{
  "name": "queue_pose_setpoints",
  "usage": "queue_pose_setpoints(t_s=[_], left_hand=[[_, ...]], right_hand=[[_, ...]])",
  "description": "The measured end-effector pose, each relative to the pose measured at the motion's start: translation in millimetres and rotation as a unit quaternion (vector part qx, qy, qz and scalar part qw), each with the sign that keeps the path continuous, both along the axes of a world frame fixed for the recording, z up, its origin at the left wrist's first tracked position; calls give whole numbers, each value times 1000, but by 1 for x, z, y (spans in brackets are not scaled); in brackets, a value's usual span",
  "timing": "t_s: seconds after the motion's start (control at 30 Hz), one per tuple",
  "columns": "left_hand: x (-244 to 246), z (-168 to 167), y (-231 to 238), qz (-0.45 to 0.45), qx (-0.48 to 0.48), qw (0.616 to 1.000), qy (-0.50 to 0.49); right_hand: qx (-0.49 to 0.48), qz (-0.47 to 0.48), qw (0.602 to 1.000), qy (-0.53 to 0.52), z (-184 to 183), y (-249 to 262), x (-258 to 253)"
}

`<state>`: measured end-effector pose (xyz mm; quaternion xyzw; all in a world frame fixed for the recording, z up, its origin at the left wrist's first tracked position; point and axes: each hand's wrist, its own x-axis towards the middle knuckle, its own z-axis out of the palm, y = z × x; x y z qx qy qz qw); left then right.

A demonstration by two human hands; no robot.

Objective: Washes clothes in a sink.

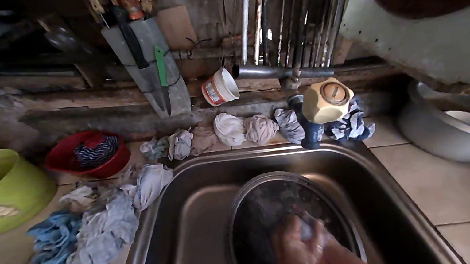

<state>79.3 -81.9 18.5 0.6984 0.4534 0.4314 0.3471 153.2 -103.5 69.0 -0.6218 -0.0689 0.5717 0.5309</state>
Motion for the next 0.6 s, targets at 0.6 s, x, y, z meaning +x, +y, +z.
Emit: queue_pose_setpoints(t_s=[0.6], left_hand=[[-68, -17, 44, -156, -169, 973, 34]], right_hand=[[367, 87, 919, 116, 79, -46, 40]])
